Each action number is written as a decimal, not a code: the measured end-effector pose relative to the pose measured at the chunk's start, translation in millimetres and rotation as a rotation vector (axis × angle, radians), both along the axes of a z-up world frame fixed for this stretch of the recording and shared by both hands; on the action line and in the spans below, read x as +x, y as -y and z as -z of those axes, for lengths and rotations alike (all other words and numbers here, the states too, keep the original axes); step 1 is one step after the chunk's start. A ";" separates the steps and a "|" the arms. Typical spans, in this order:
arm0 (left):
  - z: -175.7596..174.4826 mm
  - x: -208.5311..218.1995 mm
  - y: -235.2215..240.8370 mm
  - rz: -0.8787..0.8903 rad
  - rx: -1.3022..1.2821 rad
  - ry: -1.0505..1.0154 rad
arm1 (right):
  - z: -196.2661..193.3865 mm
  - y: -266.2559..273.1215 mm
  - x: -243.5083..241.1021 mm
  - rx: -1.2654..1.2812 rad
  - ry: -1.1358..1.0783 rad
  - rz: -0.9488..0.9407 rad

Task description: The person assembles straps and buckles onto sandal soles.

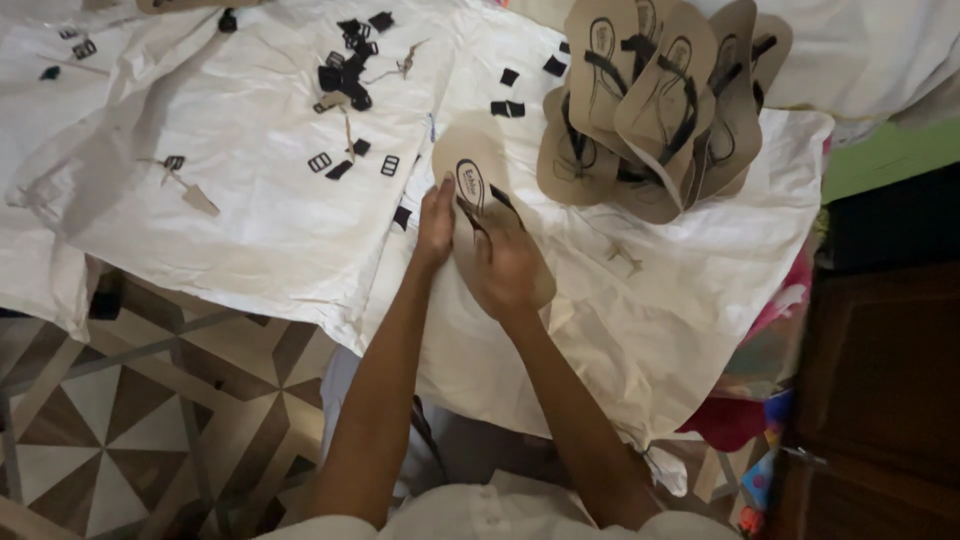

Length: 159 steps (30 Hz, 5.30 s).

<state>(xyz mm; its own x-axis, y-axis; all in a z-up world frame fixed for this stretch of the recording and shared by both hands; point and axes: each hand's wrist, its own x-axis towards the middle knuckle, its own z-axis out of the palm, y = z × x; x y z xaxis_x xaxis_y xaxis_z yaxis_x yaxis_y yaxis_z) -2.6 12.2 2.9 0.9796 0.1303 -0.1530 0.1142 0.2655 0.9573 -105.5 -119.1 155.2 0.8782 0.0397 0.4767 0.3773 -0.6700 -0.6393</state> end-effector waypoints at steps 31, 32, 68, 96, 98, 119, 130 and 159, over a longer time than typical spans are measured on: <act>-31.1 -8.9 11.4 0.015 -0.203 0.179 | 41.6 51.9 -29.1 0.150 -0.129 0.262; -24.4 -6.7 11.6 0.021 -0.232 0.177 | 46.3 54.3 -26.0 0.269 -0.211 0.244; -49.5 -20.2 11.5 0.089 -0.156 0.293 | 48.8 34.9 1.7 0.157 -0.492 0.232; -58.8 -24.7 0.4 0.176 -0.418 0.127 | -113.8 136.6 77.2 0.062 0.445 0.262; -57.5 -23.7 0.0 0.178 -0.424 0.108 | -107.6 178.9 121.5 0.087 0.388 0.279; -45.8 -17.4 0.0 0.186 -0.439 0.115 | -37.1 266.0 265.2 -0.498 -0.406 0.585; -44.2 -15.6 2.5 0.192 -0.411 0.101 | -34.1 76.0 138.8 -0.378 0.289 0.403; -35.9 -9.2 10.1 0.149 -0.355 0.027 | 76.7 44.9 106.3 -0.252 0.175 0.047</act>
<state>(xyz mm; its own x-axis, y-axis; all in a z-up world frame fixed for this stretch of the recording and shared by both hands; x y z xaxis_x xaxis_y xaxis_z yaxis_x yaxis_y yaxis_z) -11.8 2.1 38.7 0.9880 -0.0700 -0.1374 0.1529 0.5636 0.8118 0.8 -164.0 78.5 0.7872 0.1371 0.6013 0.4321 -0.8183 -0.3792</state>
